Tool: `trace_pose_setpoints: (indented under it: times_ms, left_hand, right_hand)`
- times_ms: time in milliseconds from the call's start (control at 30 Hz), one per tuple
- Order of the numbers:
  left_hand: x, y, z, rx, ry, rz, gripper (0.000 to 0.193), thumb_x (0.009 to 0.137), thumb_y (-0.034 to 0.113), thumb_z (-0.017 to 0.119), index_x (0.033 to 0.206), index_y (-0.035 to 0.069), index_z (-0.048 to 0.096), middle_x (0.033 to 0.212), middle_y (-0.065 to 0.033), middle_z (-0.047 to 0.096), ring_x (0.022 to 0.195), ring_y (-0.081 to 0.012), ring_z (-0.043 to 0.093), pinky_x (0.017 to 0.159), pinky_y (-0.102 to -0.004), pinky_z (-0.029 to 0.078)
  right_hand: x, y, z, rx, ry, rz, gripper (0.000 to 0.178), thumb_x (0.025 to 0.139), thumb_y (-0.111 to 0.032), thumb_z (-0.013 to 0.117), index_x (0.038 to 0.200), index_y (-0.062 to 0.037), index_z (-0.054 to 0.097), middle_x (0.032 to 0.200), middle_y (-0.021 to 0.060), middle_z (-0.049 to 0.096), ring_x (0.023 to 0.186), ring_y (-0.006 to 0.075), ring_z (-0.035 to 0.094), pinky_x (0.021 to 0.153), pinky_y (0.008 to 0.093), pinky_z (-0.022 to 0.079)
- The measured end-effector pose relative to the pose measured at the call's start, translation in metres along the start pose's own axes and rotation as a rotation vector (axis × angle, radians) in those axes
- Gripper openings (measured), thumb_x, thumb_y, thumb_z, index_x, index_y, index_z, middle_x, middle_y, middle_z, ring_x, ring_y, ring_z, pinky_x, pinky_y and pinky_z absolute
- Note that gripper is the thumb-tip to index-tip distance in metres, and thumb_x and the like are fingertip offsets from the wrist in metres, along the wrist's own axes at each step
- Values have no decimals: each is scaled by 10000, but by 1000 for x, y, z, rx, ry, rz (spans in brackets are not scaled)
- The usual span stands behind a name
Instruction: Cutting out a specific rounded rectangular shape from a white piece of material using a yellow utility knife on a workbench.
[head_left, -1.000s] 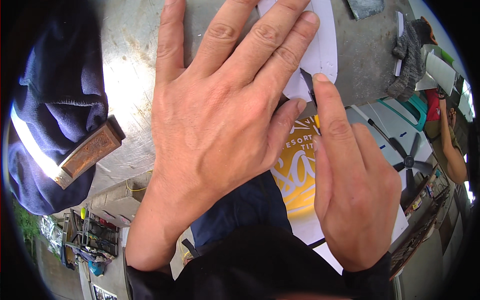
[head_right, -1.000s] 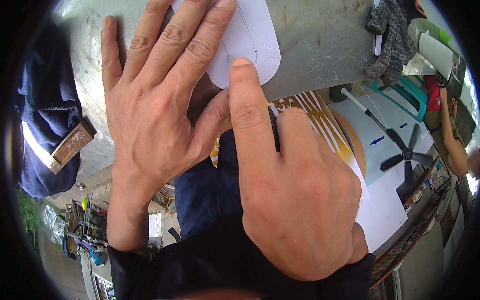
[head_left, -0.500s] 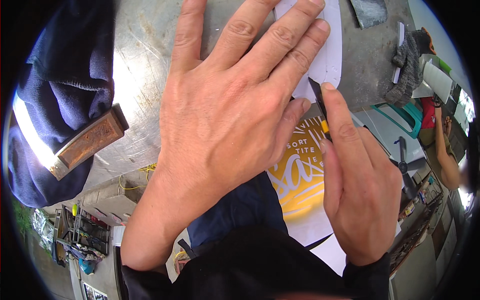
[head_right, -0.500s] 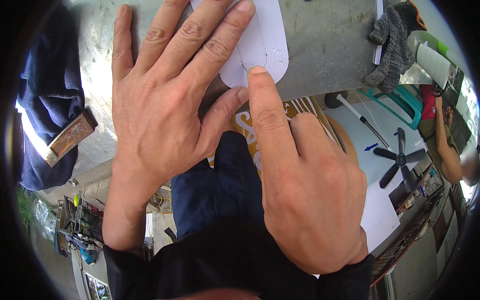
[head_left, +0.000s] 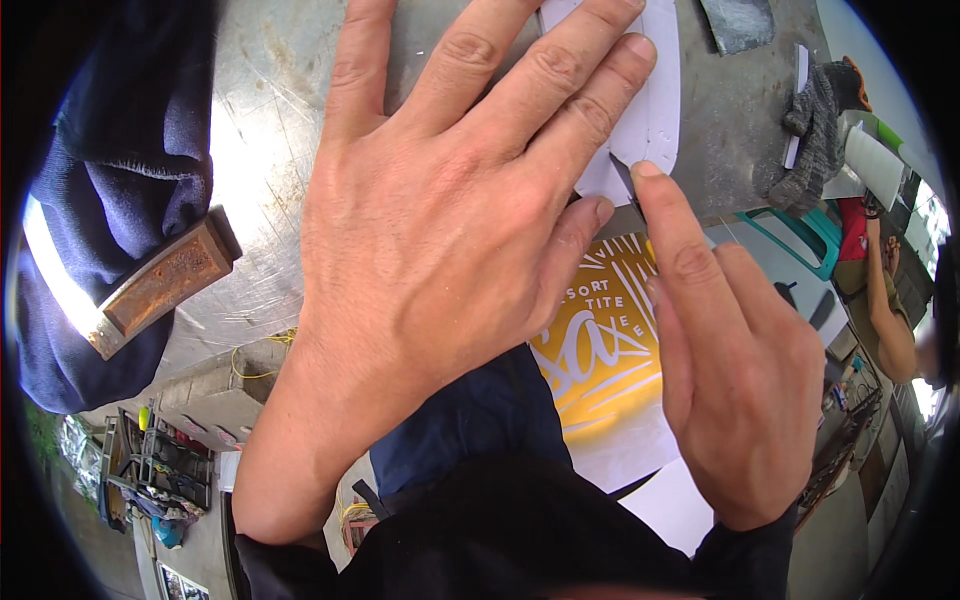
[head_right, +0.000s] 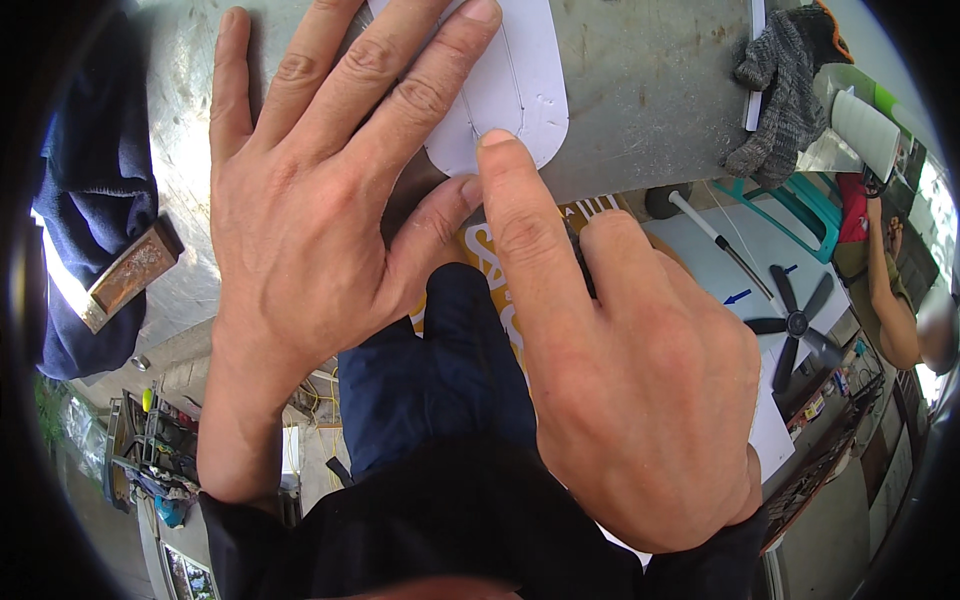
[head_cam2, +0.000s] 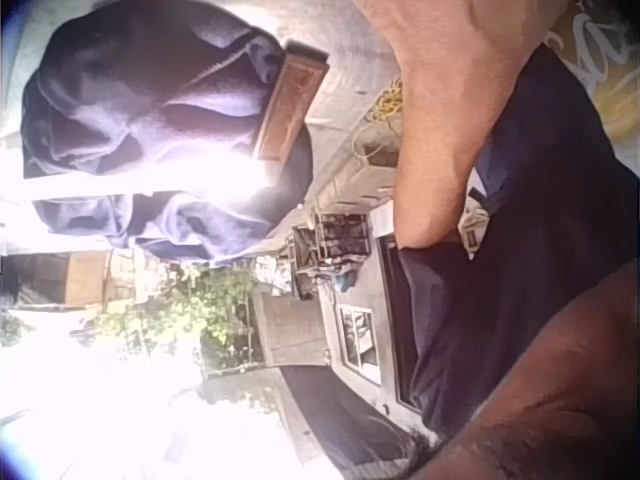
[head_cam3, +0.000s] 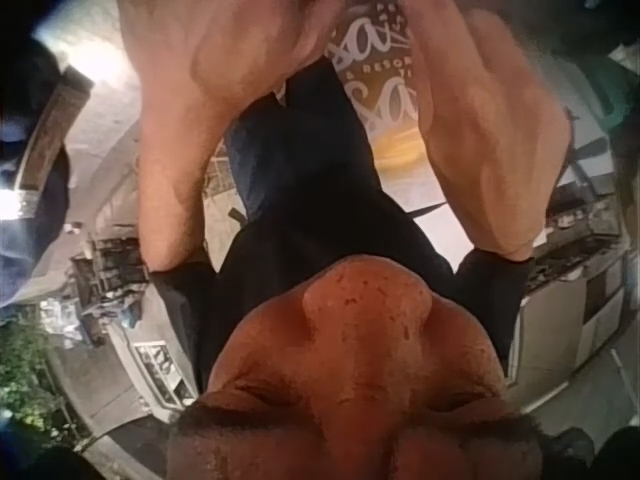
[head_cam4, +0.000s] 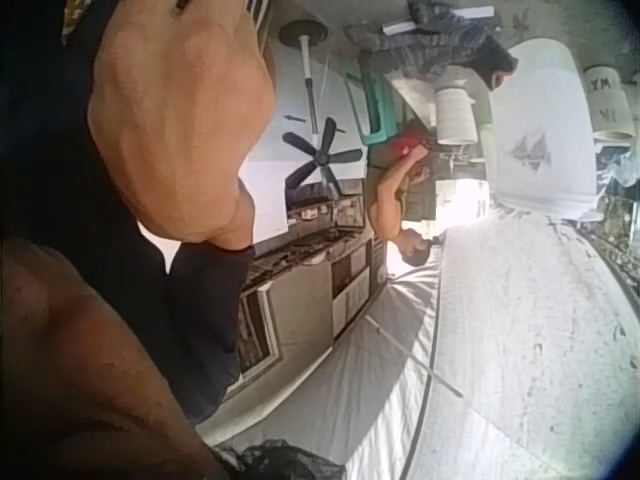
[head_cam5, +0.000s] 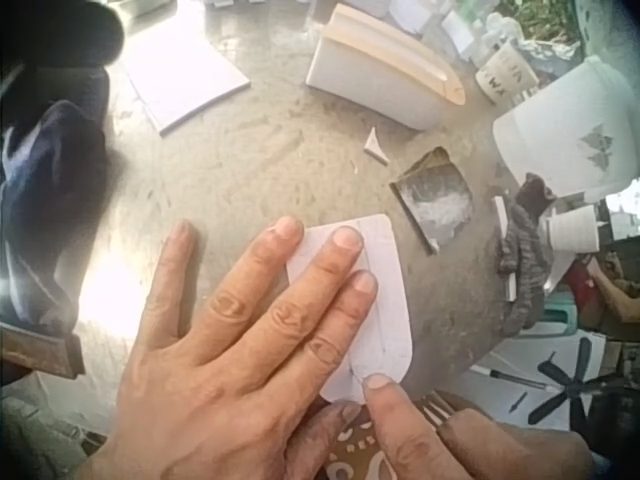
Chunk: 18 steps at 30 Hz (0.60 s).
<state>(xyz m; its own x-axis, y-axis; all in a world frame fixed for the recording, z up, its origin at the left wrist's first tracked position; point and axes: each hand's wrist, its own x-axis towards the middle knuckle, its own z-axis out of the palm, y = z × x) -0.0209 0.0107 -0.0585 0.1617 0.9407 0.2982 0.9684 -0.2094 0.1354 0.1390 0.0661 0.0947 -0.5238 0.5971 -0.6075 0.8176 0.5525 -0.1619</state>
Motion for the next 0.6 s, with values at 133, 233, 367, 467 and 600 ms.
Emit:
trace_pose_setpoints:
  times_ms: [133,233,367,467,600]
  left_hand:
    - [2,4,-1,6,6,-4,681,837,551,731,1435,238,634,1565,-23,512,1492,-284,397,1238,-575,158]
    - [1,3,0,10,11,-7,682,837,548,731,1436,238,633,1565,-22,512,1493,-284,396,1238,-574,157]
    - [2,3,2,16,18,-7,683,837,545,732,1438,237,631,1565,-20,512,1494,-283,396,1239,-574,154]
    - [0,3,3,22,27,-5,684,837,543,732,1440,237,629,1566,-19,512,1495,-283,395,1239,-573,153]
    - [1,3,4,26,38,-2,685,837,540,733,1442,236,628,1566,-17,512,1496,-282,394,1240,-573,151]
  right_hand:
    - [2,3,-4,-15,-42,-2,564,917,31,610,1468,-77,562,806,132,556,664,302,589,612,420,486]
    - [2,3,-6,-21,-52,-8,568,918,32,610,1473,-78,556,806,132,558,662,302,589,612,423,486]
    - [2,4,-7,7,-73,-2,566,925,31,605,1478,-76,549,809,138,562,663,312,588,615,428,487]
    - [2,6,-6,15,-70,-11,566,927,30,605,1481,-75,545,811,145,565,665,324,585,616,430,487]
    - [2,7,-6,22,-73,-10,569,925,25,614,1480,-79,545,809,151,564,673,342,587,619,438,485]
